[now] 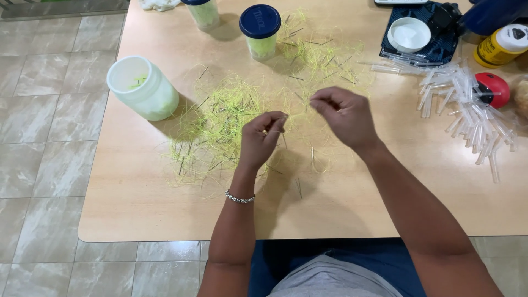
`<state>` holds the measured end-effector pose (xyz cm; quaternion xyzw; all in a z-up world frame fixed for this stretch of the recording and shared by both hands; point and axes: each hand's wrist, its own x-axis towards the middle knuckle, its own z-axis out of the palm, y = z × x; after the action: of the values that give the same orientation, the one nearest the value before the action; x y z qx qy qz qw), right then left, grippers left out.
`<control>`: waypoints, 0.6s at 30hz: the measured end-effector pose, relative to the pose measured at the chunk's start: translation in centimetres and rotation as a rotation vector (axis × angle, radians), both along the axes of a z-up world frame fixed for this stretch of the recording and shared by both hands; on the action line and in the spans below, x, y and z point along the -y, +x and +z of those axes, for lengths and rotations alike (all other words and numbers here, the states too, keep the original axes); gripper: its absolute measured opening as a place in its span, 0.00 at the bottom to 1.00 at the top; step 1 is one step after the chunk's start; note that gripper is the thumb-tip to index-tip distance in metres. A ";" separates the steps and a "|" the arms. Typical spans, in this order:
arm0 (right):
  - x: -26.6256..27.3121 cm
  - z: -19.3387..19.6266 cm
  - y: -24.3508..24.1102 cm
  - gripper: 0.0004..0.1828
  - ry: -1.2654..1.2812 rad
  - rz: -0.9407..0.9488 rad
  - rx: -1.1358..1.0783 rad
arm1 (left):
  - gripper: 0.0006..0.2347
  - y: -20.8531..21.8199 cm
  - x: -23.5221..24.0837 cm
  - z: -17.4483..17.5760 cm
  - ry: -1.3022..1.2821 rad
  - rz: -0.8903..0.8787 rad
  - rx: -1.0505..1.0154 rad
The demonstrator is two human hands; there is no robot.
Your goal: The person repeatedly picks up yellow monofilament line and small metal pins from a table, threads the line through the pin, and inserts the assembly into a clear plastic tube. The person continues this repetitive assembly process throughout the clip.
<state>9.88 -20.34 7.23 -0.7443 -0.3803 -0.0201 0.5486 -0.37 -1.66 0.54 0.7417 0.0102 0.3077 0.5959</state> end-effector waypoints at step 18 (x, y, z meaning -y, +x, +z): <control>12.7 0.1 6.1 0.03 0.684 -0.399 -0.461 | 0.04 -1.3 -4.9 1.7 -0.283 0.351 -0.249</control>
<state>15.98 -33.00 7.36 -0.5642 -0.0691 -0.0836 0.8185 -1.69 3.19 2.21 0.6700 0.2550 0.3083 0.6253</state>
